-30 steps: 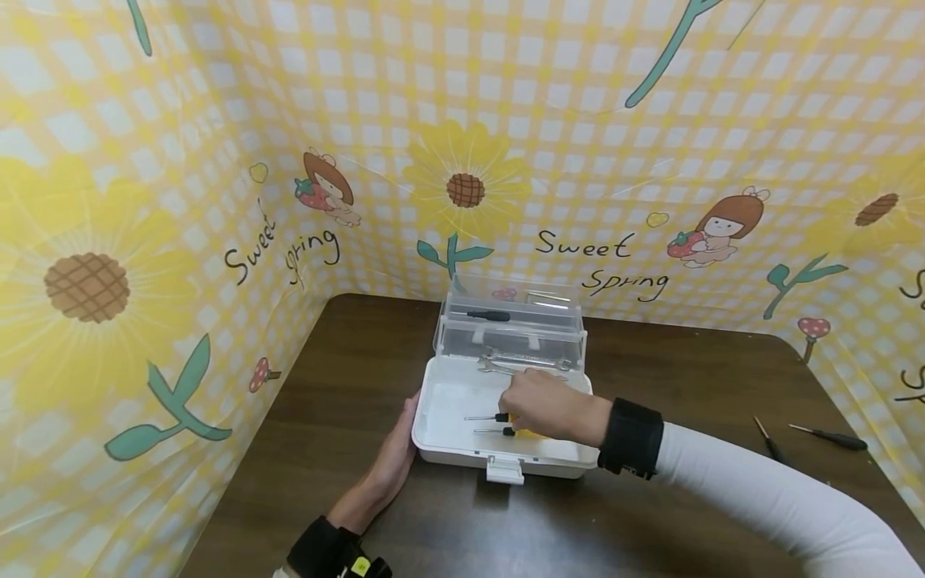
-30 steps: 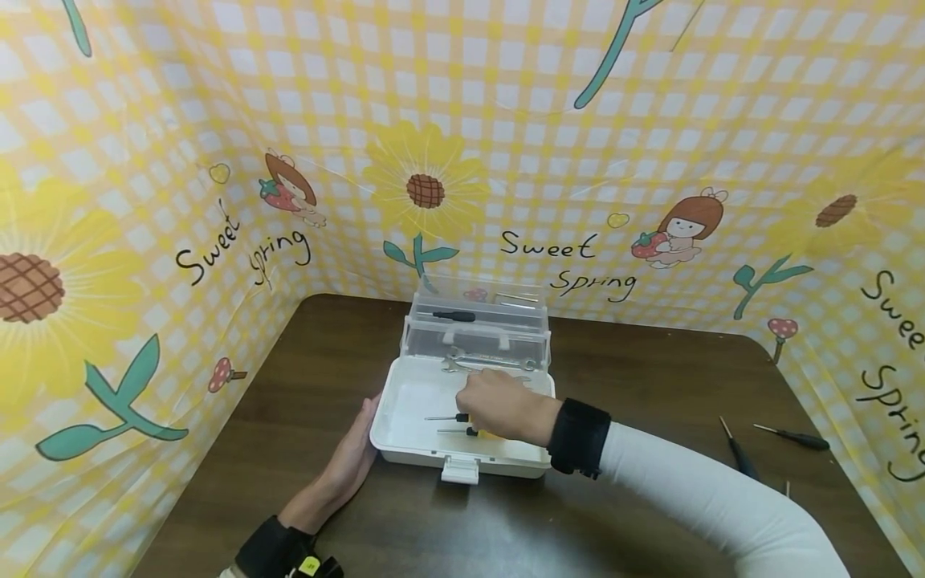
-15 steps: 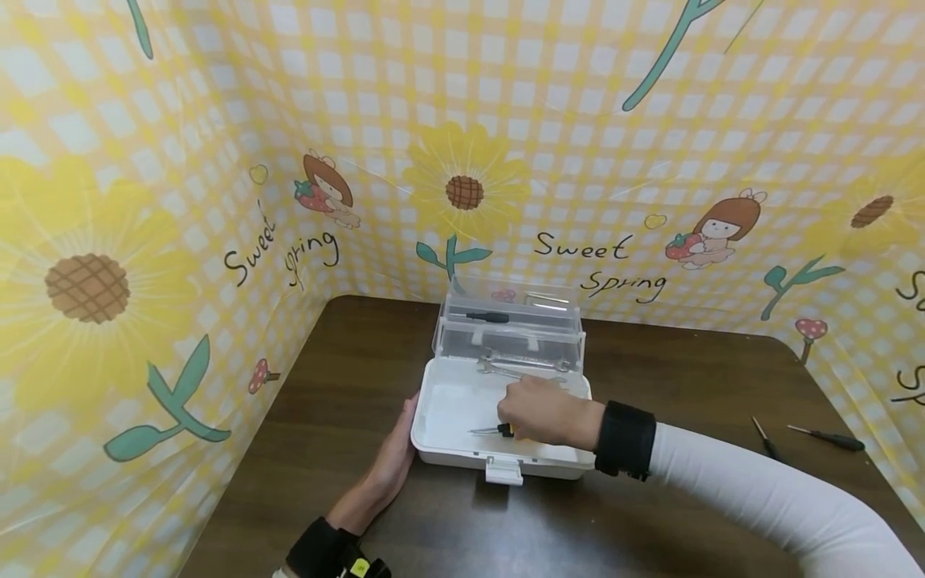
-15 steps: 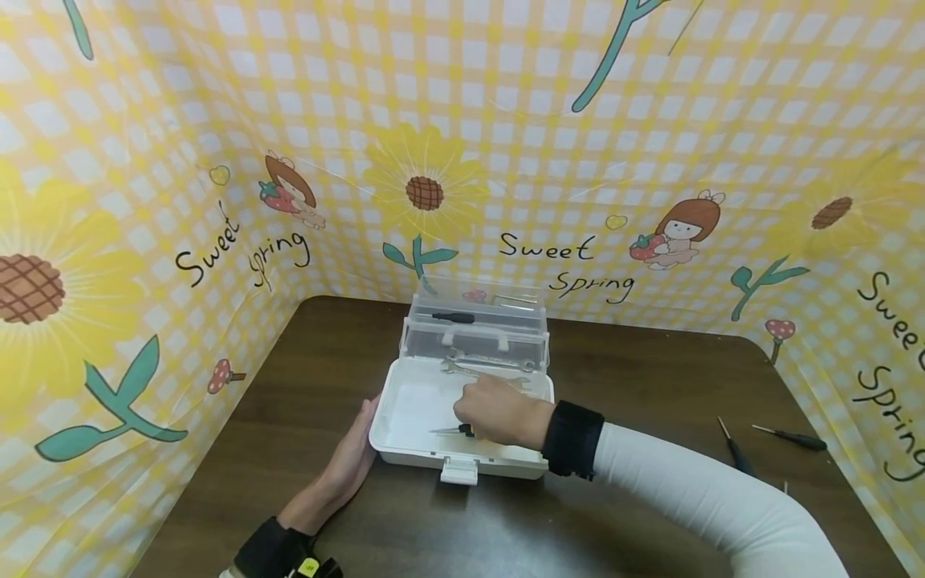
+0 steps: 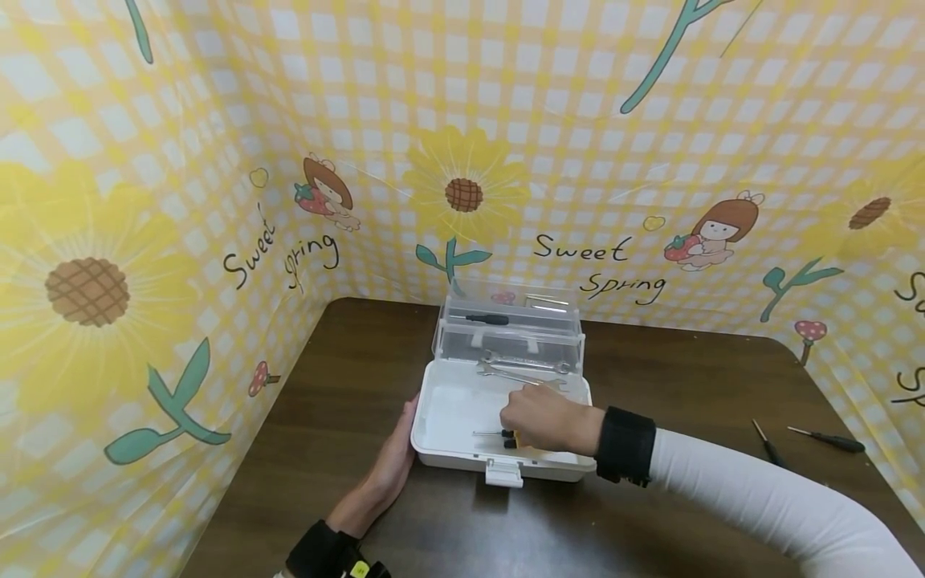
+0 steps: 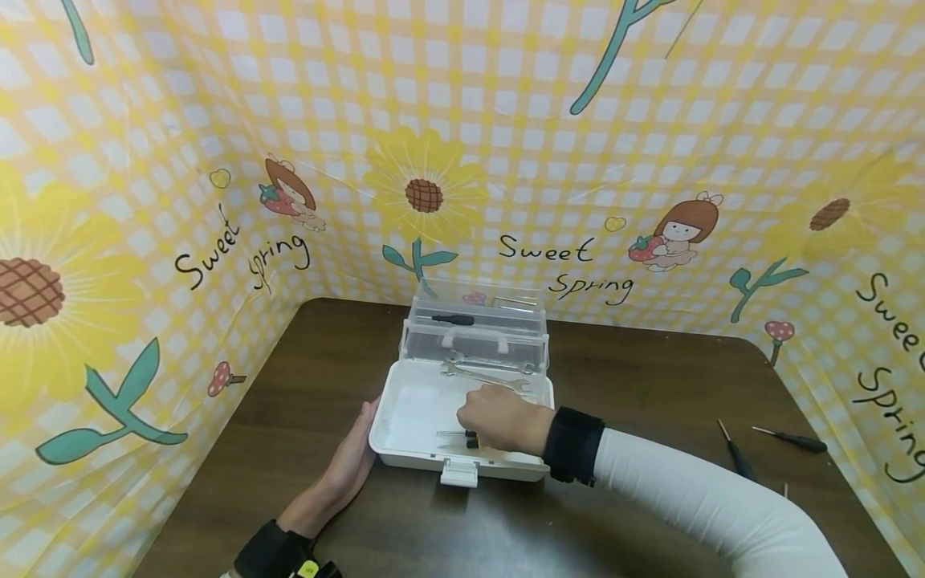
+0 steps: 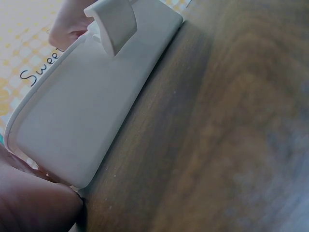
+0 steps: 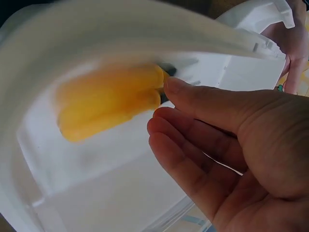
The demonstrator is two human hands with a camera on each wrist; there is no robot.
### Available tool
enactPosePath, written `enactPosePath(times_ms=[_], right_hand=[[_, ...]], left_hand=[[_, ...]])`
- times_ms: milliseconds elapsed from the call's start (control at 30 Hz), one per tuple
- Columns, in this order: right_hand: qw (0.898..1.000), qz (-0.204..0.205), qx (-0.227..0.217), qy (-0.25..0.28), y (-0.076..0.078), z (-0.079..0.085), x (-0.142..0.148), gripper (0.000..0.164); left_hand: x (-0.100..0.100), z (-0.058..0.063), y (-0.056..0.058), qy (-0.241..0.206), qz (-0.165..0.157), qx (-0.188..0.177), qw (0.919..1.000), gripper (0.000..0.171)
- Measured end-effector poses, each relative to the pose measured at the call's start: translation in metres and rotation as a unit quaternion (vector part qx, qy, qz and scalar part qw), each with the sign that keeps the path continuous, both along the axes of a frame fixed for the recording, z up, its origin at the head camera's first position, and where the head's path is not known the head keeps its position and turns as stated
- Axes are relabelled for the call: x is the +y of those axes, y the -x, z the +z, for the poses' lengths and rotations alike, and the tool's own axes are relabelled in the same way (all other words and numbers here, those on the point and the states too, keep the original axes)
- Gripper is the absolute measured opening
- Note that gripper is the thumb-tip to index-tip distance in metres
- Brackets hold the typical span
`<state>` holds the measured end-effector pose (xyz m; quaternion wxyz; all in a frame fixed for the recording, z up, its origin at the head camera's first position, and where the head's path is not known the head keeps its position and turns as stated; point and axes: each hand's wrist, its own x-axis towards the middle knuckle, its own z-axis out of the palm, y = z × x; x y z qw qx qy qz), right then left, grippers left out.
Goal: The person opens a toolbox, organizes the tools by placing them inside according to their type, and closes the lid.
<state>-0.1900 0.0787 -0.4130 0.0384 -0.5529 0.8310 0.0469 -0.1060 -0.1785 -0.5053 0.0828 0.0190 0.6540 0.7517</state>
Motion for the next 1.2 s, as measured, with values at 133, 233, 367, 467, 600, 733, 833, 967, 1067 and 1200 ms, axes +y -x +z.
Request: enactPosePath(times_ms=[133, 233, 367, 467, 600, 733, 833, 967, 1067, 1200], right_hand=[[1.000, 0.007, 0.017, 0.009, -0.002, -0.001, 0.003, 0.033], [1.000, -0.003, 0.017, 0.000, -0.002, 0.000, 0.005, 0.024], [1.000, -0.015, 0.008, -0.013, -0.001, 0.003, 0.008, 0.011], [0.999, -0.025, 0.008, -0.024, -0.002, 0.006, 0.012, 0.008], [0.999, -0.034, 0.013, -0.029, -0.002, 0.010, 0.019, 0.009], [0.999, -0.023, 0.033, -0.015, -0.004, 0.013, 0.030, 0.020], [0.999, -0.019, 0.046, -0.001, -0.006, 0.016, 0.039, 0.023], [0.998, -0.032, 0.062, 0.007, -0.010, 0.024, 0.050, 0.018], [0.996, -0.042, 0.072, 0.013, -0.013, 0.031, 0.057, 0.019], [0.996, -0.064, 0.066, 0.023, -0.017, 0.039, 0.070, 0.019]], left_hand=[[-0.001, -0.001, 0.001, 0.002, -0.008, 0.005, 1.0000, 0.084], [0.000, -0.001, 0.001, 0.001, -0.010, 0.007, 0.9999, 0.084], [0.000, -0.001, 0.001, 0.001, -0.010, 0.008, 0.9999, 0.083], [0.000, -0.002, 0.001, 0.003, -0.010, 0.007, 0.9999, 0.083], [-0.001, -0.002, 0.001, 0.004, -0.011, 0.010, 0.9999, 0.082], [-0.001, -0.002, 0.001, 0.000, -0.011, 0.009, 0.9999, 0.081], [0.000, -0.001, 0.001, 0.001, -0.012, 0.007, 0.9999, 0.081], [-0.001, -0.001, 0.001, 0.002, -0.012, 0.007, 0.9999, 0.082], [-0.001, -0.001, 0.002, -0.001, -0.011, 0.007, 0.9999, 0.082], [-0.001, -0.001, 0.002, -0.001, -0.012, 0.011, 0.9999, 0.081]])
